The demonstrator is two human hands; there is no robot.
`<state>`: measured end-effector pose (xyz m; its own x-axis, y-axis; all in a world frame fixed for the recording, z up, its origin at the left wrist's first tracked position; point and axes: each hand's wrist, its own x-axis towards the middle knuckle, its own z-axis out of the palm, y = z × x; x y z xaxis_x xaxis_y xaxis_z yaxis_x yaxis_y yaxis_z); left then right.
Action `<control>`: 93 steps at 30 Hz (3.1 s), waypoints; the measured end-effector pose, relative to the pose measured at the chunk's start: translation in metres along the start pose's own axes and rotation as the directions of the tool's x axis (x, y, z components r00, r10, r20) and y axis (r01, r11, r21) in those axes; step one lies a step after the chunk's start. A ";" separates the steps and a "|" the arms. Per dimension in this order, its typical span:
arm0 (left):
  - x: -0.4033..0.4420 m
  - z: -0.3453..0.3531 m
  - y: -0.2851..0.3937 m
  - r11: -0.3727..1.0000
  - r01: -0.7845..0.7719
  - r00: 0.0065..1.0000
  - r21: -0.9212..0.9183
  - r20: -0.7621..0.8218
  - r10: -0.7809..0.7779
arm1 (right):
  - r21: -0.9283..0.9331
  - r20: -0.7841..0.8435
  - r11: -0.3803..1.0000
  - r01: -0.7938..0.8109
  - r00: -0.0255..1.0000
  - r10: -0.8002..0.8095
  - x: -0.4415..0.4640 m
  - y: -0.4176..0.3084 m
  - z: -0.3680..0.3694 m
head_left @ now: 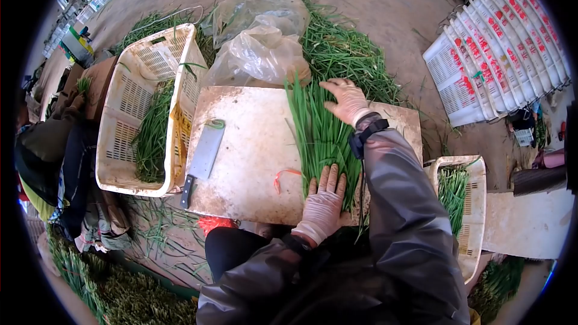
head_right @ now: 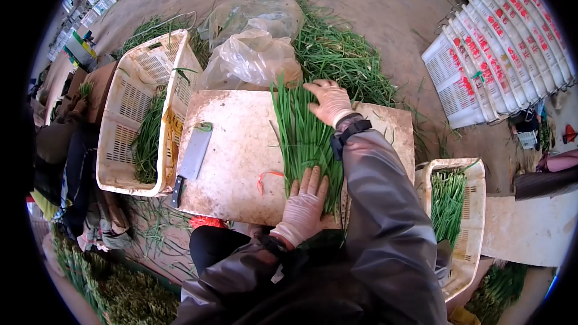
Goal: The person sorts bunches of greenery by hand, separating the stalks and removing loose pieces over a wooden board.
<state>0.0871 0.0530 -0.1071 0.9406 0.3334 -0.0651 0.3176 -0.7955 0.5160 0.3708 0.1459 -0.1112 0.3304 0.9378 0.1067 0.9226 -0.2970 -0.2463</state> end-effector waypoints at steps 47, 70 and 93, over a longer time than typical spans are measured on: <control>0.000 0.001 -0.001 1.000 -0.011 1.000 0.028 -0.020 0.012 | 0.561 0.234 0.824 -0.079 0.970 -0.067 0.004 -0.002 -0.009; 0.000 0.003 0.000 1.000 0.007 0.999 0.026 -0.043 -0.006 | 0.118 0.135 0.988 -0.096 0.988 0.079 -0.042 -0.054 0.004; 0.002 0.005 0.000 0.999 0.031 0.999 0.017 0.005 -0.031 | -0.105 0.286 0.981 -0.164 0.940 0.187 -0.038 -0.078 -0.008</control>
<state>0.0897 0.0510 -0.1108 0.9307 0.3558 -0.0852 0.3490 -0.7934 0.4987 0.2877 0.1322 -0.0882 0.4261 0.8770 -0.2219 0.8718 -0.4636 -0.1581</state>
